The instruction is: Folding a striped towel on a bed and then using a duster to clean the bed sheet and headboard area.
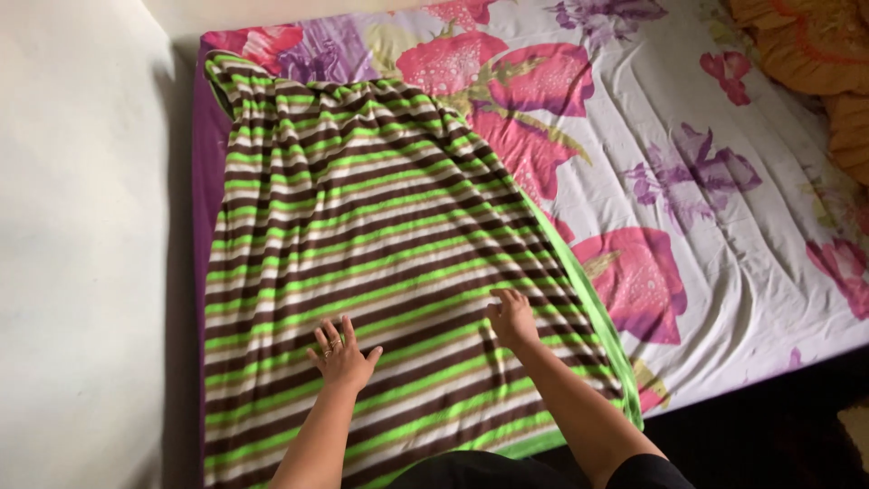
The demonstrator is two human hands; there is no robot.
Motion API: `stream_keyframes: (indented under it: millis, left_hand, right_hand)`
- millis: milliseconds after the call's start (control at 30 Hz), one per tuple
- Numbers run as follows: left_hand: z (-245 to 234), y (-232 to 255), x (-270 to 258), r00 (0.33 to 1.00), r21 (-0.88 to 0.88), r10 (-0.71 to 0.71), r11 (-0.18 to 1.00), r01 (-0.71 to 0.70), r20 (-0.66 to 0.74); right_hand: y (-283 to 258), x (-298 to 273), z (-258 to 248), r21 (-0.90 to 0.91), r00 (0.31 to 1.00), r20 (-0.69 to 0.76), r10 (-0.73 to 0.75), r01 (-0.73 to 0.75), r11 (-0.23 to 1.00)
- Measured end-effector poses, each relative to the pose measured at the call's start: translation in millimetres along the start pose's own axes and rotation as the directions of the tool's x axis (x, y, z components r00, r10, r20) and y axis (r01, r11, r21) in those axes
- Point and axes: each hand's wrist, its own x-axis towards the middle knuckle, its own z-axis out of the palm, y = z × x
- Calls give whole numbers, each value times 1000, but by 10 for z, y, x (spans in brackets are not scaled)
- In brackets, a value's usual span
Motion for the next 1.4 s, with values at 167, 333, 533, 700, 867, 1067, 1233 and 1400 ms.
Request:
stream_keyframes:
  millis: [167, 333, 533, 700, 867, 1067, 1233, 1400]
  left_hand:
    - [-4, 448, 292, 998, -15, -45, 999, 46, 35]
    - [11, 607, 668, 991, -108, -135, 985, 137, 20]
    - [-416, 270, 1470, 955, -196, -281, 945, 260, -90]
    - [-902, -280, 2088, 904, -278, -374, 908, 313, -206]
    - [-1074, -940, 2608, 853, -360, -451, 866, 347, -264]
    - [-1165, -1306, 2760, 826, -402, -549, 790, 464, -127]
    - [-1792, -1042, 2218, 787, -501, -610, 657, 564, 86]
    - [-1694, -1279, 2269, 769, -750, -633, 467, 468, 86]
  right_hand:
    - [540, 896, -321, 16, 988, -127, -87, 89, 996]
    - [1116, 1761, -189, 65, 983, -180, 25, -14, 998]
    - [1291, 2511, 63, 115, 978, -134, 163, -148, 982]
    - [1473, 2959, 459, 82, 939, -115, 323, -315, 946]
    - [1269, 3082, 382, -27, 891, -105, 442, -447, 894]
    - [735, 3058, 76, -106, 841, 59, 538, -531, 841]
    - [1081, 2958, 350, -125, 896, -25, 444, -444, 887]
    - [1088, 2895, 416, 51, 891, 3, 454, -454, 890]
